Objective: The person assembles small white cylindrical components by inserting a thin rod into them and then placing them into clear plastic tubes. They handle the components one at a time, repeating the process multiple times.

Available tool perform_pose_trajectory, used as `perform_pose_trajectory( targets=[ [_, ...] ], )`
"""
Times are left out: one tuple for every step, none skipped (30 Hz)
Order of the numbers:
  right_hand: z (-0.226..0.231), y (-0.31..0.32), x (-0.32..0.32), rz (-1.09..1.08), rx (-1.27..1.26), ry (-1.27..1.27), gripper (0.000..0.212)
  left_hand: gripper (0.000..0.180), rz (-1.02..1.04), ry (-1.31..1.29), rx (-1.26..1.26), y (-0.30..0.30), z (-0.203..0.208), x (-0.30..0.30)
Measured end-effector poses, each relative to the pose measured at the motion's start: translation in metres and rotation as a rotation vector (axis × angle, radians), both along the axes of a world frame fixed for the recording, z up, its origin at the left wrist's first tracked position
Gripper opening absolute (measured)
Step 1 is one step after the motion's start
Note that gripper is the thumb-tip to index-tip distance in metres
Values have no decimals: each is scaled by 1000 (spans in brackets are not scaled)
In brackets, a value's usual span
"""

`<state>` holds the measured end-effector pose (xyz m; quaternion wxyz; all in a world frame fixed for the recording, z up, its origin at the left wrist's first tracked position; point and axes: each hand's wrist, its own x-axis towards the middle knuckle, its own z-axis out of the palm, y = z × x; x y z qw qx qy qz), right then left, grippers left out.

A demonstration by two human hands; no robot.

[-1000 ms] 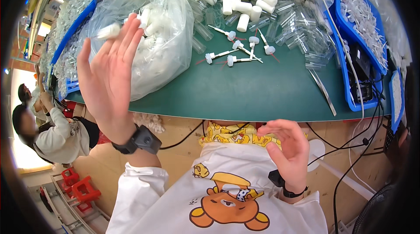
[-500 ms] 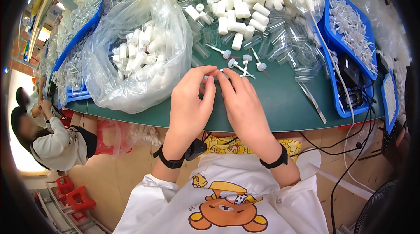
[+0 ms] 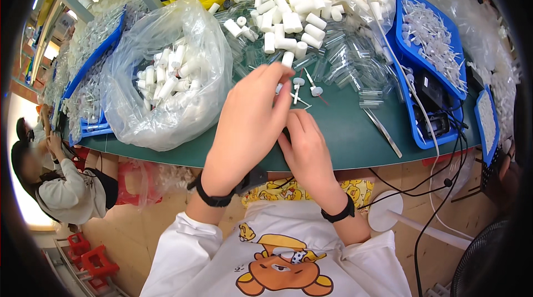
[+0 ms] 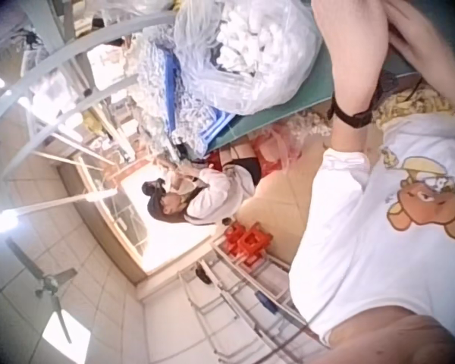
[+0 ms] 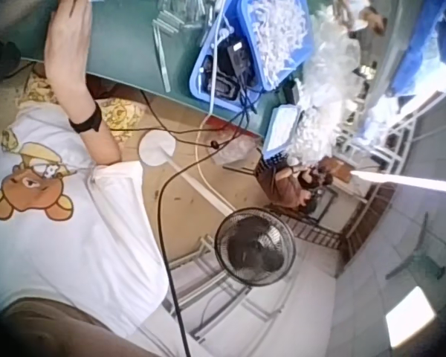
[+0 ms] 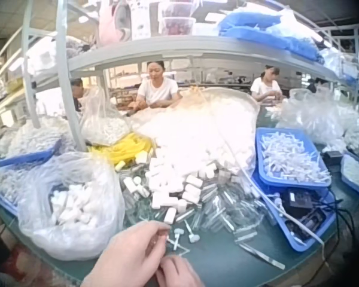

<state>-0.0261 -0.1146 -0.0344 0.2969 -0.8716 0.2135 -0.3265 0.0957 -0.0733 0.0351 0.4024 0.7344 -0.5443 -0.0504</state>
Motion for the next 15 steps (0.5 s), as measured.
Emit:
perform_pose_trajectory(
  targets=[
    [-2,1,1,-28,4,-5,17,19,-27,-33,-6,-8,3,2],
    [-7,3,2,-58,9,-10,18,19,-56,-65,-13,-18,6,5],
    [-9,3,3,-90,14,-17,19,20,-86,-98,-18,-30,10,9],
    [-9,6,2,-113,72,-48,19,24,-88,-90,38,-41,5,18],
    [-8,9,0,-138,131,-79,19,26,-78,-119,67,-53,-3,27],
    [-9,11,-2,-173,188,-108,20,29,-78,-146,93,-67,-14,34],
    [-5,13,-5,-185,229,-145,20,30,-56,-171,111,-78,-24,40],
    [1,16,-8,-191,272,-180,20,31,-26,-195,131,-85,-33,47],
    [4,16,-12,-208,315,-214,20,32,-9,-216,150,-91,-38,46],
    [1,13,-15,-217,275,-250,20,33,16,-228,149,-95,-44,44],
    [0,12,-18,-215,279,-265,20,34,44,-240,149,-99,-48,42],
    [-1,9,-20,-218,282,-280,20,35,67,-252,147,-102,-50,40],
    [-1,7,-23,-218,285,-295,20,34,65,-243,143,-104,-50,39],
    [0,6,-25,-225,285,-298,20,34,63,-234,139,-105,-50,39],
    [1,6,-26,-229,286,-301,20,33,64,-226,136,-105,-50,40]
  ],
)
